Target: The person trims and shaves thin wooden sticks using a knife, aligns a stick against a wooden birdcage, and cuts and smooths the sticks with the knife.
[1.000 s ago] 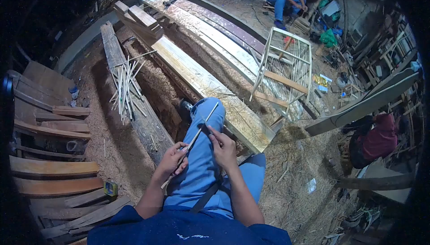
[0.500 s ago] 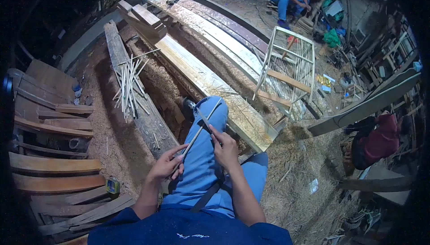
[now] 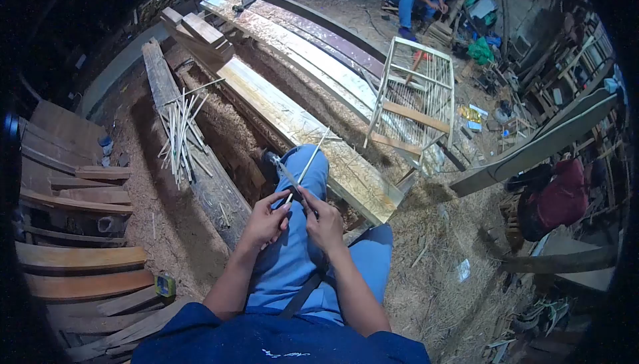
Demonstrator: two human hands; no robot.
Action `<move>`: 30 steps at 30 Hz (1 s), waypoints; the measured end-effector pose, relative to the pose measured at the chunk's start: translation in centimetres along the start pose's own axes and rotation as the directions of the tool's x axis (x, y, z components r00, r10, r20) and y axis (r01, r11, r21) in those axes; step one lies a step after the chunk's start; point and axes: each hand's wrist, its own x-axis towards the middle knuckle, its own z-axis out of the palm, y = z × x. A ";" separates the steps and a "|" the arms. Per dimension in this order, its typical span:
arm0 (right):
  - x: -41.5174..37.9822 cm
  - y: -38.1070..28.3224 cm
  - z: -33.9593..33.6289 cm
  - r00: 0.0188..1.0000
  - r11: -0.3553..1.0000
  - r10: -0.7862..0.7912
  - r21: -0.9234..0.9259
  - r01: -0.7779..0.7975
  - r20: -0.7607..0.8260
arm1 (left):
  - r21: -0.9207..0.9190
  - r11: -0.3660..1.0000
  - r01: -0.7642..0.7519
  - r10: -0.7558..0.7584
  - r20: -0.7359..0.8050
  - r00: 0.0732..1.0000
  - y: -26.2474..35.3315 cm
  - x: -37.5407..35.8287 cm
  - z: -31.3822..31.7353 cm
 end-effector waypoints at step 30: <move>-0.1 0.1 0.4 0.995 0.999 -0.040 0.012 0.041 -0.086 | -0.082 0.996 0.034 -0.034 0.008 0.999 -1.0 -3.7 -0.6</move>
